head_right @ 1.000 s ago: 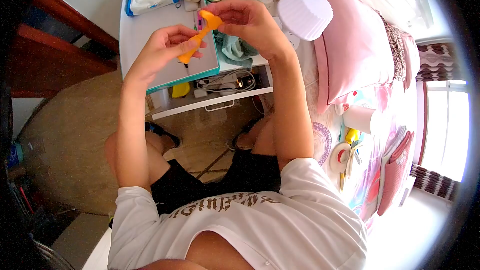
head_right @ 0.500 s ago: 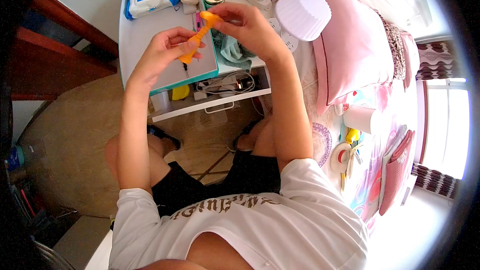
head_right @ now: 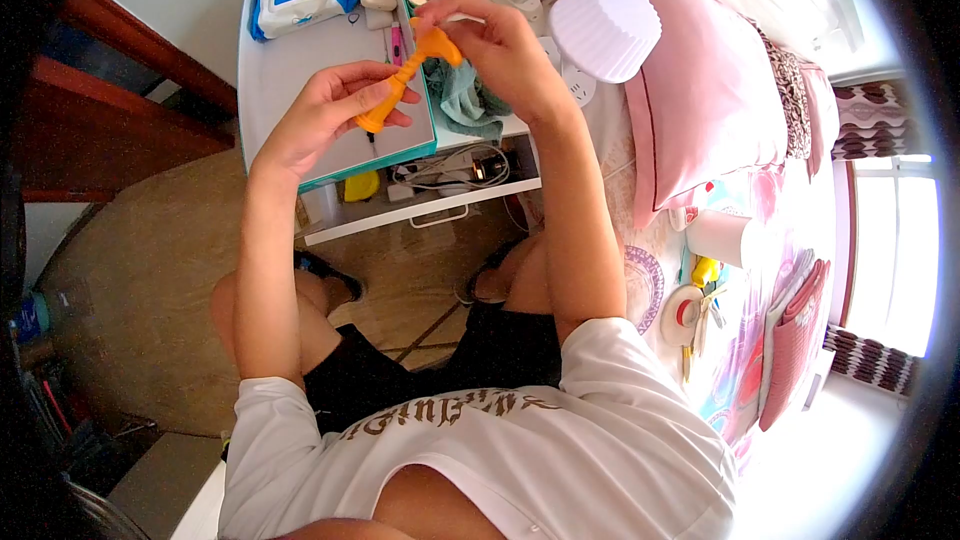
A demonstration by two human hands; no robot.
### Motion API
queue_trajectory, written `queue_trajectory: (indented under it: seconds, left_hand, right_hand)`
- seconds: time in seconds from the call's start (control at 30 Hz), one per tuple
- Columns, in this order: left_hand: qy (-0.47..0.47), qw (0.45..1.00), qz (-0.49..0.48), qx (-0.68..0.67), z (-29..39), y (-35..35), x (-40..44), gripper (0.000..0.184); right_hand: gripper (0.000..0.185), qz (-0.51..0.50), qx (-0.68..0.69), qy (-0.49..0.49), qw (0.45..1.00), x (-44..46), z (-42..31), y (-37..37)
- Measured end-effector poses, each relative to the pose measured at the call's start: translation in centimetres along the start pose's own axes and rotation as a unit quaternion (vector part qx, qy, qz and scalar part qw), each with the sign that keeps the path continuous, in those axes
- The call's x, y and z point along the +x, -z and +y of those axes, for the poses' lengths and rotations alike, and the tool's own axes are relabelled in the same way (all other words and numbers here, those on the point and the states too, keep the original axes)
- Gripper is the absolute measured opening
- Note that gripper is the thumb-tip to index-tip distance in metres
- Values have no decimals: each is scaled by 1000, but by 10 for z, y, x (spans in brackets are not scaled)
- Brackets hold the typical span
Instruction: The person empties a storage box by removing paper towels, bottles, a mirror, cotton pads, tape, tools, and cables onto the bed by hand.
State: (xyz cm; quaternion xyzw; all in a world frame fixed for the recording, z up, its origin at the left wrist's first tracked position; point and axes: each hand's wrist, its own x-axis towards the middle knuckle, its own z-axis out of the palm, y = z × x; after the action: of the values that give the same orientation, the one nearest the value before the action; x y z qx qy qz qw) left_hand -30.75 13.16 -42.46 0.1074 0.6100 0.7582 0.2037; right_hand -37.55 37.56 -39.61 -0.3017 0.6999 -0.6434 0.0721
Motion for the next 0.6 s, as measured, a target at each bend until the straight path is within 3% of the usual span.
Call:
queue_trajectory:
  seconds: [0.13,0.37,0.6]
  left_hand:
    - [8,1000,10,7,-1,0,0,43]
    - [44,998,33,-32,0,-3,0,45]
    - [41,998,16,-48,-4,1,1,45]
  right_hand:
    - [38,25,1,-142,989,-4,-12,1]
    - [46,-19,-41,-107,993,-4,-7,2]
    - [35,-25,-43,-45,998,-4,1,3]
